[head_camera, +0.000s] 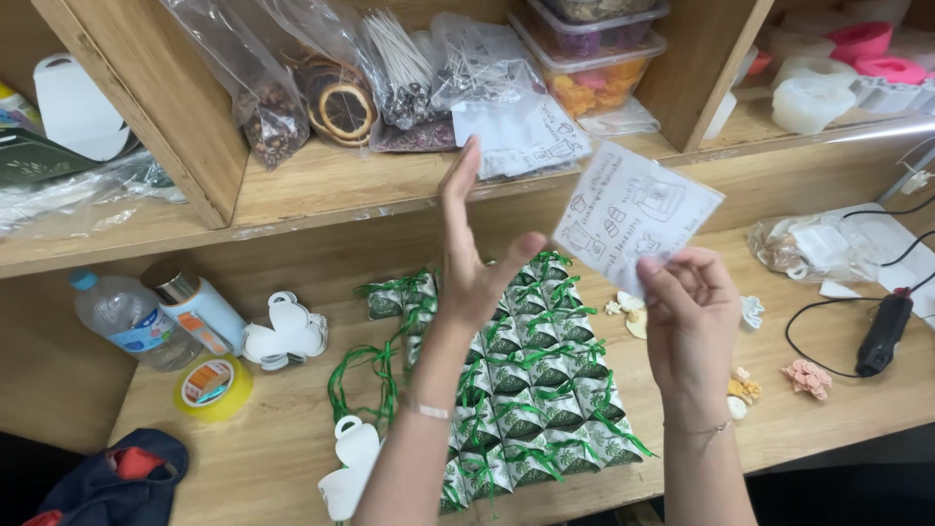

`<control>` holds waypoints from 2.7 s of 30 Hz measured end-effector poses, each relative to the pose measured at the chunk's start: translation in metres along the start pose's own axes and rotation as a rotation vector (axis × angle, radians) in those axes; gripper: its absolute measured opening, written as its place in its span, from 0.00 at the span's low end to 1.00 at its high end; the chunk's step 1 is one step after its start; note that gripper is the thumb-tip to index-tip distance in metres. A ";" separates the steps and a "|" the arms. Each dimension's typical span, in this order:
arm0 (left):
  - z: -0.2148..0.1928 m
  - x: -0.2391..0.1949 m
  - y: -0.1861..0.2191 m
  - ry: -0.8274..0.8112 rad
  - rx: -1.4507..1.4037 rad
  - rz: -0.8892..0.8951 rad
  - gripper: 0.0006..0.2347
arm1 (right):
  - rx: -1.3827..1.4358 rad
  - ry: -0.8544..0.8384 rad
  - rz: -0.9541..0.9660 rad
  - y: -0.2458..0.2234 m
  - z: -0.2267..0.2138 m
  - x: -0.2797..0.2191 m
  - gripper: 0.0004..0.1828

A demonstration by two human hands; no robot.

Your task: Packaging small decorative items into gift boxes and tying them with green ribbons.

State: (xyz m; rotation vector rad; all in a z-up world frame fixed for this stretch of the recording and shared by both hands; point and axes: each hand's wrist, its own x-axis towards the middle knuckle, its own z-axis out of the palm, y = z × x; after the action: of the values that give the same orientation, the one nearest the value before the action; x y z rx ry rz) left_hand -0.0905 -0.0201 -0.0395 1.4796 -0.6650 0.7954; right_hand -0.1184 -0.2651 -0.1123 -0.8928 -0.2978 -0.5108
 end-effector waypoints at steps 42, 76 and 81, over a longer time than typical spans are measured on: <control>-0.056 -0.233 0.025 0.004 0.177 -0.623 0.26 | -1.127 -0.946 -0.062 0.071 0.021 -0.148 0.05; 0.023 -0.266 -0.007 -0.050 0.006 -0.951 0.06 | -0.886 -0.269 0.566 0.086 -0.031 -0.166 0.14; 0.044 -0.266 -0.008 -0.167 0.035 -0.789 0.08 | -1.105 -0.379 0.525 0.081 -0.054 -0.161 0.04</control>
State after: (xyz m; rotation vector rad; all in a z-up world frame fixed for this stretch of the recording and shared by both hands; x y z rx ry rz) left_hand -0.2382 -0.0784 -0.2574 1.6717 -0.1433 0.0743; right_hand -0.2078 -0.2185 -0.2710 -2.0810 -0.0876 0.0421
